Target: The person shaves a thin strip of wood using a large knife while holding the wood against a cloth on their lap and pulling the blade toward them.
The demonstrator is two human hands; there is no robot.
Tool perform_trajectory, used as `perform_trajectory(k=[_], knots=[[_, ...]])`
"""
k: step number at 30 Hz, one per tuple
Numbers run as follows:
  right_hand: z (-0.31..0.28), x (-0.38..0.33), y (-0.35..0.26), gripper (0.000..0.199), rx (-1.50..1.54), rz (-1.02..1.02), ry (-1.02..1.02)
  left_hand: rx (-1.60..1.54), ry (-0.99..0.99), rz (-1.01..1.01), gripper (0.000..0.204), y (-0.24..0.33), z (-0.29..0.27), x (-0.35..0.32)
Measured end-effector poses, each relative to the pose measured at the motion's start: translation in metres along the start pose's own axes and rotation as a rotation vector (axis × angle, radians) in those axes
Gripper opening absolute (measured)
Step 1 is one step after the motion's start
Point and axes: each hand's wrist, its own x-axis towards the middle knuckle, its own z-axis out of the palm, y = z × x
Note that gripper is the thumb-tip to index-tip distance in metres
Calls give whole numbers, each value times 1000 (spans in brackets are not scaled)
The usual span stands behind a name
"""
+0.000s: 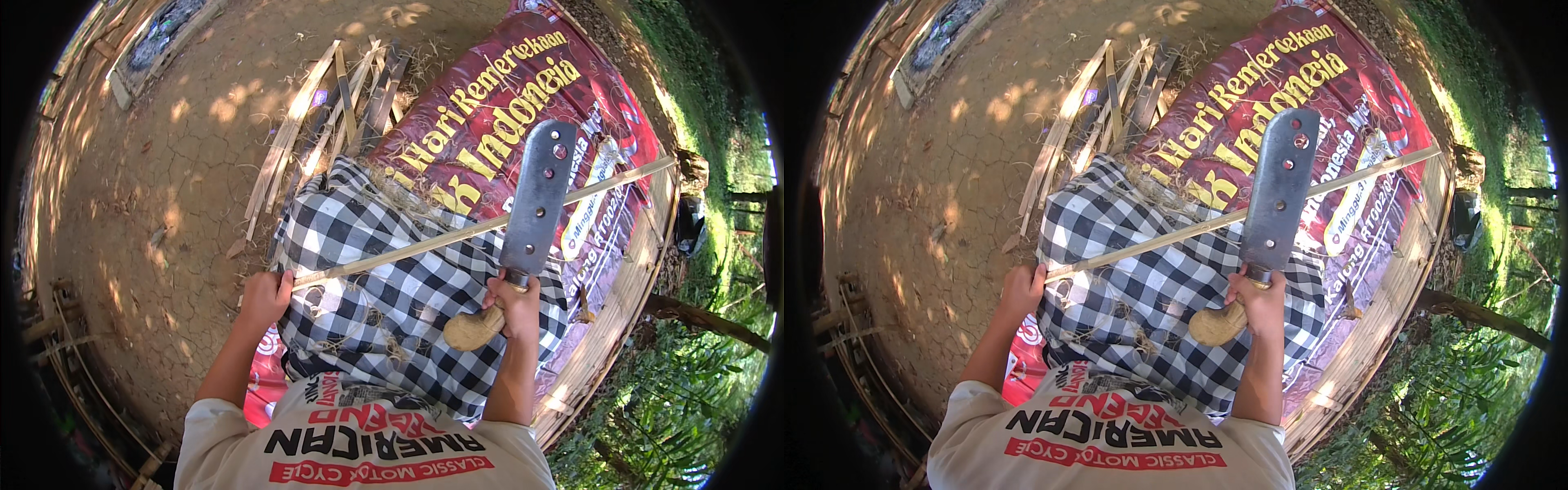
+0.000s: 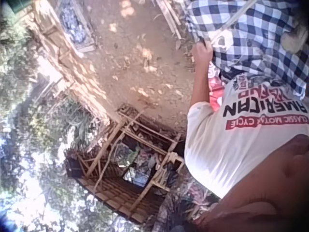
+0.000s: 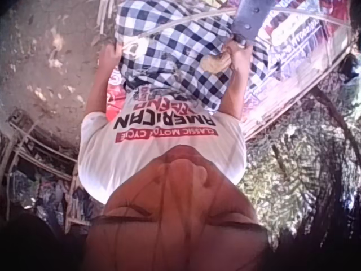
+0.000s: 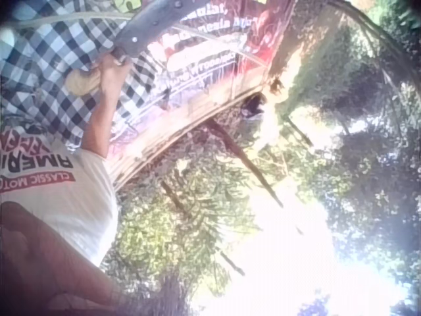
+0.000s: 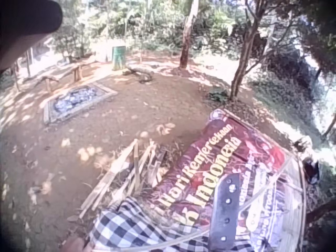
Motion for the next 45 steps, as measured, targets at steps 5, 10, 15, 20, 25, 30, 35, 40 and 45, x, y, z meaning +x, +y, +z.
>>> perform_trajectory(k=[5, 10, 15, 20, 25, 30, 35, 40, 45], knots=[[6, -5, 19, 13, -233, 59, -247, 37, 11, 43, 47, -8, 1, 3], [2, 0, 6, 15, -174, 32, -161, 76, 0, 23, 48, -7, 3, 0], [32, -20, 42, 13, -209, 98, -248, 57, 19, 45, 49, -3, 0, 2], [33, -15, 19, 13, -304, 32, -229, 65, -54, -5, 49, -5, -1, 1], [42, -15, 36, 15, -133, 4, -48, 26, 1, 4, 50, 1, 1, -1], [26, -17, 36, 12, -163, 98, -138, 78, -45, 3, 49, -4, -5, 0], [20, -10, 20, 13, -140, -19, -123, 35, -10, 16, 48, -2, -1, -2], [44, -24, 41, 15, -161, 101, -195, 61, -18, 0, 49, 6, -2, -3], [26, -11, 31, 15, -127, 65, -196, 97, -47, -26, 51, 3, -1, -2]])
